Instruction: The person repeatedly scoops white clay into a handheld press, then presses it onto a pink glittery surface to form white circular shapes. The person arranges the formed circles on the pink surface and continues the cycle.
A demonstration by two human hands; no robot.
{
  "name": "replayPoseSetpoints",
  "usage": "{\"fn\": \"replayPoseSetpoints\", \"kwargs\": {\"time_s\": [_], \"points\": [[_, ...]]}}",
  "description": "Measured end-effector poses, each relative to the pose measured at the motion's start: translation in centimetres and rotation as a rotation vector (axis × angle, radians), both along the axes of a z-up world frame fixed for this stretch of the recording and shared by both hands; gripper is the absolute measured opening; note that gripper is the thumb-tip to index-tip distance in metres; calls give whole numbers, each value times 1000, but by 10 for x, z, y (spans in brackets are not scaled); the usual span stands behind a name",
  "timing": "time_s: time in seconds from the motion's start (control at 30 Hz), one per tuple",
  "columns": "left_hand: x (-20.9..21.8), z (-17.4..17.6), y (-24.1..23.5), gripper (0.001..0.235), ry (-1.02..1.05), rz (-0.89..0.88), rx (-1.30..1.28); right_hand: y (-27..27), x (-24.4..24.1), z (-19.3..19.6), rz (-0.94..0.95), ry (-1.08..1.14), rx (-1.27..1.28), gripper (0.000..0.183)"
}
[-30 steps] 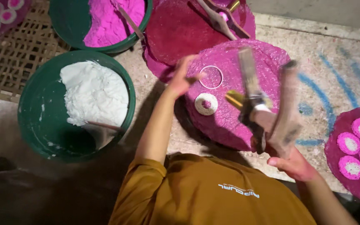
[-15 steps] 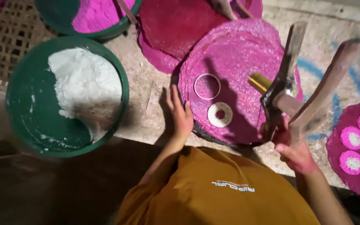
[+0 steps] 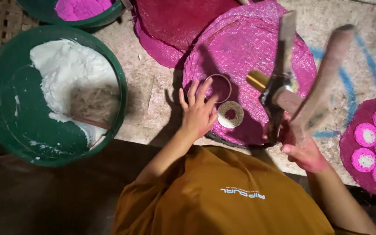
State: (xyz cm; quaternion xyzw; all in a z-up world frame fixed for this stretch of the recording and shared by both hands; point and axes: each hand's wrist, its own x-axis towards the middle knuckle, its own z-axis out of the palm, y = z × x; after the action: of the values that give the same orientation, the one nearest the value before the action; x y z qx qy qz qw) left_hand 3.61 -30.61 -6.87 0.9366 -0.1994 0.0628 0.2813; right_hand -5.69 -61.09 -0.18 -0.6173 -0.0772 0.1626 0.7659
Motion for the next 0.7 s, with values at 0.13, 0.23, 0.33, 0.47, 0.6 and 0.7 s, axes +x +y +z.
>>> {"fn": "replayPoseSetpoints", "kwargs": {"time_s": [0.13,0.23,0.33,0.47,0.6,0.7], "points": [[51,23,1,59,471,-151,-1145,-7,24,-2,283,151,5,90],[78,45,0,72,919,-729,-1982,-1,35,-5,516,504,120,100],[91,63,-7,79,942,-1036,-2075,-3,51,0,605,671,74,95],[101,68,-13,53,786,-949,-2082,-32,94,23,686,541,-385,99],[128,53,-15,34,684,-883,-2155,-42,138,40,713,550,-612,95],[142,35,-20,34,667,-795,-2288,-28,157,55,729,516,-854,96]]}}
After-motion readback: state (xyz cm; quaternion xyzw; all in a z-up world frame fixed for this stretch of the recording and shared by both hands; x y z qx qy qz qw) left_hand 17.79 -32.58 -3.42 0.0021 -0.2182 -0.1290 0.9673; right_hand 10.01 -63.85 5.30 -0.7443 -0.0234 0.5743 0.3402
